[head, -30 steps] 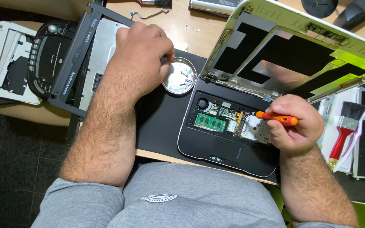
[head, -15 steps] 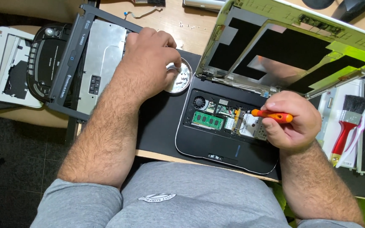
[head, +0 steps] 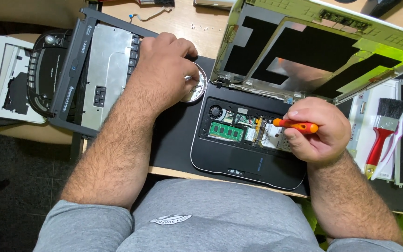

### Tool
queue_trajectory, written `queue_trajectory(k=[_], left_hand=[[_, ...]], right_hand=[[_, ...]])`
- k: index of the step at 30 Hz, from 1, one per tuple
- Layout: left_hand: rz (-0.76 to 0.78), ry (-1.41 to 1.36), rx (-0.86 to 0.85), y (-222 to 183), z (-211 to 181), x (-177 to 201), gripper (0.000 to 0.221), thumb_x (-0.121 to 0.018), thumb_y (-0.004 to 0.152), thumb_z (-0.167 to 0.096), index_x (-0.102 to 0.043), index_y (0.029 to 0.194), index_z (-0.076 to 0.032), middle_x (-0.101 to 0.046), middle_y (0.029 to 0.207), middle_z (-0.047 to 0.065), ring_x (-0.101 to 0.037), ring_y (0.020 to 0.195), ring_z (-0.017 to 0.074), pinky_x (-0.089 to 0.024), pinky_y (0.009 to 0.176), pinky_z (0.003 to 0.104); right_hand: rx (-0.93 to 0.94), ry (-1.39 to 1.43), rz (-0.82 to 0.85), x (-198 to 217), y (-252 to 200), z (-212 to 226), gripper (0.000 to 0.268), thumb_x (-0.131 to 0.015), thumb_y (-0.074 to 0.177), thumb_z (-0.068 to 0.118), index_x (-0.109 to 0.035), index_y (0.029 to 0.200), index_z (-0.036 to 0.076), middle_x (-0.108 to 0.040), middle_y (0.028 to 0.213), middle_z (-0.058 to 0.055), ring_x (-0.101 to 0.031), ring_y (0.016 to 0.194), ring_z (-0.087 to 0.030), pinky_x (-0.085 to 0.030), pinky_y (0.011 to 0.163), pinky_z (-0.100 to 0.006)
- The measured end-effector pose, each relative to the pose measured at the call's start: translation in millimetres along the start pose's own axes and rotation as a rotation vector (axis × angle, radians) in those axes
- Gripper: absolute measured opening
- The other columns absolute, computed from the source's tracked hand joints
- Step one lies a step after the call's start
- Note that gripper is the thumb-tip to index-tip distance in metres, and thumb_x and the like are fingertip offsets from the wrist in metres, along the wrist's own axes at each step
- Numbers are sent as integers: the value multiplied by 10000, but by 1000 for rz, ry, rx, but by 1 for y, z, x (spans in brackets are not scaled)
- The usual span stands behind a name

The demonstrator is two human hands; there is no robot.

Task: Installing a hard drive into a laptop, connecting internal cables, and securing it with screws.

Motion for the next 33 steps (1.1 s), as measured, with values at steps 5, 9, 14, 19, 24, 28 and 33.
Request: queue_trajectory(k=[5,9,14,19,24,28,33], left_hand=[[14,30,-13,1,-5,4,114,-874,727,-299,-826,804,-369,-630,1032,-114,-507,1015,271,-370,857,498],[-18,58,-29,3,-11,5,106,-805,703,-227,-822,781,-297,-634,1037,-93,-523,987,273,-394,834,488],[113,-48,20,9,-22,30,88,-702,850,-234,-764,852,-172,-645,1140,-23,-516,1067,280,-392,920,489],[-22,-755,-246,5,-58,82,53,-510,901,-42,-523,921,-89,-570,985,91,-532,973,257,-403,934,400],[568,-981,-276,10,-127,69,81,-492,1021,-194,-561,994,-160,-629,917,-23,-559,765,153,-472,669,320],[529,-965,-128,24,-144,40,79,-502,1008,-146,-576,982,-157,-667,923,-1,-622,817,159,-498,703,321],[158,-1109,-68,18,-138,11,67,-534,976,-79,-555,937,-128,-615,900,5,-583,813,176,-484,753,335]], right_hand=[[-5,-28,-10,2,1,2,255,-702,930,150,-628,1052,-61,-661,883,-201,-666,738,-295,-552,678,-365],[21,-40,-40,4,-1,1,239,-698,936,137,-615,1041,-61,-668,898,-206,-672,752,-305,-571,693,-384],[14,-22,-80,9,-4,-1,248,-698,951,146,-620,1069,-58,-670,914,-183,-689,774,-287,-567,703,-362],[-11,-18,-162,12,0,4,242,-669,977,159,-608,1074,-55,-638,856,-187,-680,758,-300,-554,697,-368],[-13,34,-318,20,2,13,268,-637,1024,280,-579,1089,26,-637,850,-198,-643,744,-293,-553,712,-387],[30,198,-545,23,6,13,309,-697,1004,328,-572,1069,54,-604,820,-162,-616,672,-253,-545,622,-355],[86,298,-524,23,11,18,266,-657,1041,303,-532,1123,83,-607,831,-151,-584,627,-222,-511,531,-329]])
Point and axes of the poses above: each hand's wrist, its own y-axis towards the middle knuckle, its own x-axis out of the back of the hand, z = x × y, the point moved 4 cm from there along y, towards the middle knuckle
